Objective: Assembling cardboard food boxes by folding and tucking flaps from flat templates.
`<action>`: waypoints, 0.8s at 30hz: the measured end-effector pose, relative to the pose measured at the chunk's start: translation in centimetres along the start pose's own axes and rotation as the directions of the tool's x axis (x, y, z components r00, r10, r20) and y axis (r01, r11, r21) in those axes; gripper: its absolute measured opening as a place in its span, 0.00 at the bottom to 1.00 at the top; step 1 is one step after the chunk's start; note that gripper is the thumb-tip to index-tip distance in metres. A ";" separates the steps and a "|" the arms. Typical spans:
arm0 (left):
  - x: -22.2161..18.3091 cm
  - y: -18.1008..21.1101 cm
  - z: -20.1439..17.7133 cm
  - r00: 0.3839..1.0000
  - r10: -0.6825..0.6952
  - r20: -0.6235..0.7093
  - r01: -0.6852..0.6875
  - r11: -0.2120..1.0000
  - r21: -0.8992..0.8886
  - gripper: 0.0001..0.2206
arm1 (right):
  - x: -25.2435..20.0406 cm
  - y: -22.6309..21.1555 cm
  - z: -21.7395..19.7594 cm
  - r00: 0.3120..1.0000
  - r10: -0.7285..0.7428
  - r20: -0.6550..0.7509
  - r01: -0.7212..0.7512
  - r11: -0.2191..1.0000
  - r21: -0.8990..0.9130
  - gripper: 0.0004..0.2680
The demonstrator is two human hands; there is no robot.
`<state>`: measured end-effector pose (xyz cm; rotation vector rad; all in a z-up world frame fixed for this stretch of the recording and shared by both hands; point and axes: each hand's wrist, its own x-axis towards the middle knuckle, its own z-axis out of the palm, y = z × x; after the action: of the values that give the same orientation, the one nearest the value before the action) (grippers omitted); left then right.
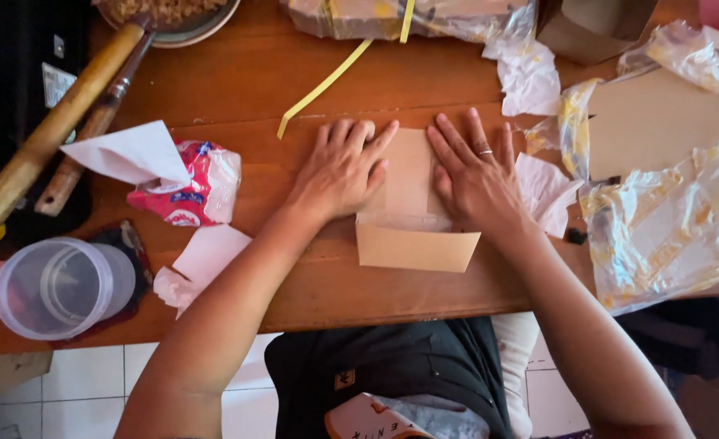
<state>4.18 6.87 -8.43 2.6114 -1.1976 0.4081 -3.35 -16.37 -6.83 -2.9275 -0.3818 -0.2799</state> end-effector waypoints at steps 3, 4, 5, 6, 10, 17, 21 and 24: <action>0.2 -0.1 -0.3 1.000 -0.008 0.007 0.008 1.000 -0.013 0.25 | 0.8 0.1 -0.2 0.999 -0.029 0.038 0.029 1.000 -0.007 0.20; 0.3 -0.1 -0.5 1.000 -0.020 0.004 0.020 0.999 -0.032 0.25 | 1.1 0.1 0.0 0.999 -0.046 0.019 0.047 0.999 -0.015 0.21; 0.4 0.1 -0.6 0.999 -0.034 0.004 0.034 0.998 -0.056 0.26 | 1.1 0.2 0.1 0.998 -0.062 0.006 0.063 0.998 -0.022 0.21; -0.1 0.6 -1.0 0.999 -0.045 0.003 0.045 0.998 -0.054 0.26 | 0.3 -0.2 0.1 0.997 -0.073 0.009 0.073 0.997 -0.020 0.21; 1.3 -0.2 -1.5 0.995 -0.092 -0.027 0.087 0.987 -0.134 0.23 | 2.0 0.6 0.0 0.997 -0.076 -0.018 0.076 0.997 -0.015 0.23; 0.5 -0.1 -1.9 0.989 -0.145 -0.017 0.134 0.945 -0.300 0.22 | 1.5 0.5 0.1 1.000 0.006 0.006 -0.006 0.998 0.061 0.25; 0.2 0.7 -2.0 0.973 -0.214 -0.081 0.160 0.890 -0.426 0.20 | 1.1 0.3 -0.7 0.999 0.035 -0.002 -0.035 0.993 0.109 0.25; -0.2 0.6 -0.7 0.917 -0.393 -0.065 0.221 0.637 -0.738 0.14 | 1.7 0.8 -1.0 1.000 0.021 -0.021 -0.015 0.974 0.227 0.24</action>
<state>3.51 6.87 -7.75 1.9387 -0.6134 0.1054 -1.68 -16.95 -5.60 -2.6996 -0.3582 -0.2495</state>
